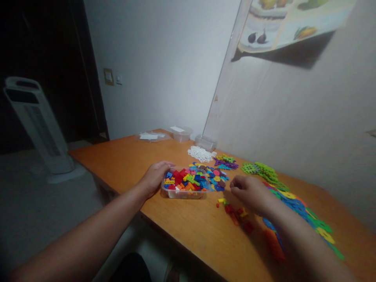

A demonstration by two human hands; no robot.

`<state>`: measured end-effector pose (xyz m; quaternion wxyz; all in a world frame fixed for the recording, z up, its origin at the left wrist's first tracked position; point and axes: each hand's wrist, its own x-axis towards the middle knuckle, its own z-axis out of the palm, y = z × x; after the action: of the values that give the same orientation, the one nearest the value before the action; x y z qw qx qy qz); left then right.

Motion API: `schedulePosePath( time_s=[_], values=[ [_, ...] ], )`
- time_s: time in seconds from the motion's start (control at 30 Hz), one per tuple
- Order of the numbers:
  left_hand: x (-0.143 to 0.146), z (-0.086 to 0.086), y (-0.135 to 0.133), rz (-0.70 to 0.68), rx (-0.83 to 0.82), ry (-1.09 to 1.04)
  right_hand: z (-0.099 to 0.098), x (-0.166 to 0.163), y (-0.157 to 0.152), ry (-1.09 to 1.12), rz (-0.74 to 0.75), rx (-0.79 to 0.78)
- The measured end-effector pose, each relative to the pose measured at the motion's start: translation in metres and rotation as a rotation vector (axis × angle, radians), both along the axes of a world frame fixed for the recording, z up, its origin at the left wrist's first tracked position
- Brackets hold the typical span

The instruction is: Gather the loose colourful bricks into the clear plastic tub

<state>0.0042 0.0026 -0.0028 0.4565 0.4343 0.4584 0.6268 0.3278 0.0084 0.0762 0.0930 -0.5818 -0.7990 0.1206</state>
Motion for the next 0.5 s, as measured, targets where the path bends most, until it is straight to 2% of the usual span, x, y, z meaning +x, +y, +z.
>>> schedulePosePath(
  time_s=[0.13, 0.27, 0.37, 0.5],
  values=[
    [0.001, 0.001, -0.001, 0.003, -0.010, -0.014, -0.014, 0.029, -0.008, -0.149, -0.051, -0.093],
    [0.002, 0.002, -0.001, 0.008, -0.020, -0.008, -0.034, 0.046, -0.012, -0.138, -0.075, -0.203],
    [0.001, 0.001, -0.001, 0.008, -0.004, -0.002, -0.043, 0.047, -0.011, -0.108, -0.061, -0.236],
    [0.001, 0.001, 0.000, 0.000, 0.008, -0.009, -0.044, 0.036, -0.009, -0.113, -0.044, -0.206]
  ],
)
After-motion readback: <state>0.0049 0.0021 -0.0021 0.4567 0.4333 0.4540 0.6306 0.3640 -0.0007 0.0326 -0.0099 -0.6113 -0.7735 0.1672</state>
